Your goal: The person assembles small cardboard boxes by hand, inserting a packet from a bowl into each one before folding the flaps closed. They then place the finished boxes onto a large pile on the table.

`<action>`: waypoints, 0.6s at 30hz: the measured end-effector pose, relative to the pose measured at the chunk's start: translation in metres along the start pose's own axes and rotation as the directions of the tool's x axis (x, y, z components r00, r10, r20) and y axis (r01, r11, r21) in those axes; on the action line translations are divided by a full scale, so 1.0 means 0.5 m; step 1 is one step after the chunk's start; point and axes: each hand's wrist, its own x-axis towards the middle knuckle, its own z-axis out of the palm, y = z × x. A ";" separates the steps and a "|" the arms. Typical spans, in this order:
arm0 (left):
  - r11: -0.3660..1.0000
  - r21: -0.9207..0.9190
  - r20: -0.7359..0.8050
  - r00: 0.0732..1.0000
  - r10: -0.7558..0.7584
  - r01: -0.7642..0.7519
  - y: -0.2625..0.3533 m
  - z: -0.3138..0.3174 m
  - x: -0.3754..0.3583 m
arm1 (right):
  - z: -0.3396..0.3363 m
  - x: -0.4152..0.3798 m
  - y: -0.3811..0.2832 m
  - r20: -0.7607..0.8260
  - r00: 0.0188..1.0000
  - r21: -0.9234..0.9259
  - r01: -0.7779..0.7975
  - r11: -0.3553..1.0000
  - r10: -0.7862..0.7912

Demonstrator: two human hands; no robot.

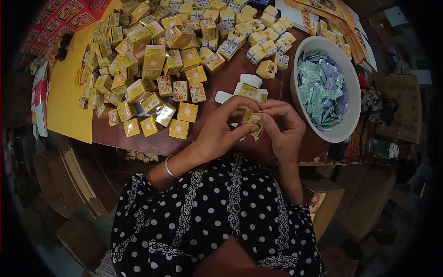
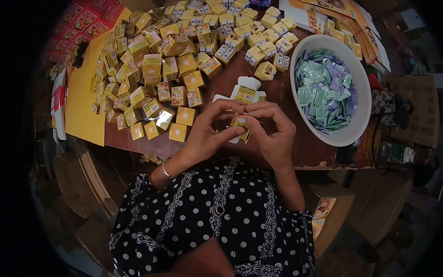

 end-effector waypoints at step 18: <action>0.993 -0.064 0.023 0.995 -0.099 0.101 -0.004 0.001 -0.005 | -0.023 -0.007 0.021 0.057 0.997 -0.117 0.059 0.991 -0.053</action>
